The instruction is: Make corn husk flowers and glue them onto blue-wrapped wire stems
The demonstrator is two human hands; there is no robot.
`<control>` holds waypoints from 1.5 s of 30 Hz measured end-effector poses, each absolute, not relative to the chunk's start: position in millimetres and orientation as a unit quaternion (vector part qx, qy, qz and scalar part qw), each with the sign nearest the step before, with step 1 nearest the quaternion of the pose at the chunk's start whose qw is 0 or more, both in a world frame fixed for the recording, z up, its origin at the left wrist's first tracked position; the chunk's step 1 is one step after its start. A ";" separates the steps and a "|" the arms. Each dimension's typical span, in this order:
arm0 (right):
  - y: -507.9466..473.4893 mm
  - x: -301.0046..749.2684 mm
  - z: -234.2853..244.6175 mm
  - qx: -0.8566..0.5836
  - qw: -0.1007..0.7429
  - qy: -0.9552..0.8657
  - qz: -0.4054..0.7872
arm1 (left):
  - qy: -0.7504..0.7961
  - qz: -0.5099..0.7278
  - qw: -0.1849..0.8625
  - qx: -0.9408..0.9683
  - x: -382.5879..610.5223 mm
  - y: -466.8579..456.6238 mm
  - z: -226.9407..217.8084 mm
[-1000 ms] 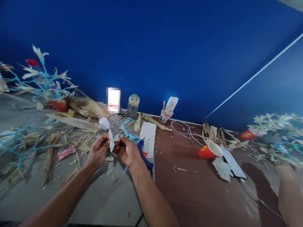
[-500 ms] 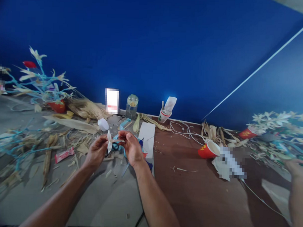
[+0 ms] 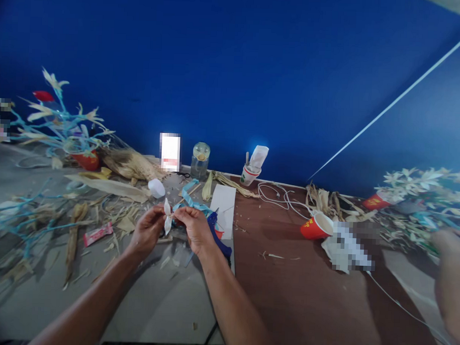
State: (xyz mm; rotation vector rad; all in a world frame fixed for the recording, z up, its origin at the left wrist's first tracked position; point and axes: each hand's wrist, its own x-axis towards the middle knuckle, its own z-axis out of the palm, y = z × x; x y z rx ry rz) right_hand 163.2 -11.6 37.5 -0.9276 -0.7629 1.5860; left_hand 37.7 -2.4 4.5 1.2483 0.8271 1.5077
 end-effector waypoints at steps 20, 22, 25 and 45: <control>-12.3 172.1 37.5 -0.480 0.554 -0.460 0.501 | 0.348 0.606 0.403 0.591 34.9 -2.0 4.1; -12.6 172.2 38.6 -0.475 0.556 -0.430 0.529 | 0.355 0.613 0.407 0.577 36.2 -2.6 5.8; -12.7 172.0 37.7 -0.456 0.558 -0.409 0.560 | 0.359 0.610 0.418 0.569 37.2 -3.1 7.5; -5.6 173.5 27.3 -0.430 0.558 -0.321 0.633 | 0.385 0.603 0.422 0.556 37.0 -1.0 0.1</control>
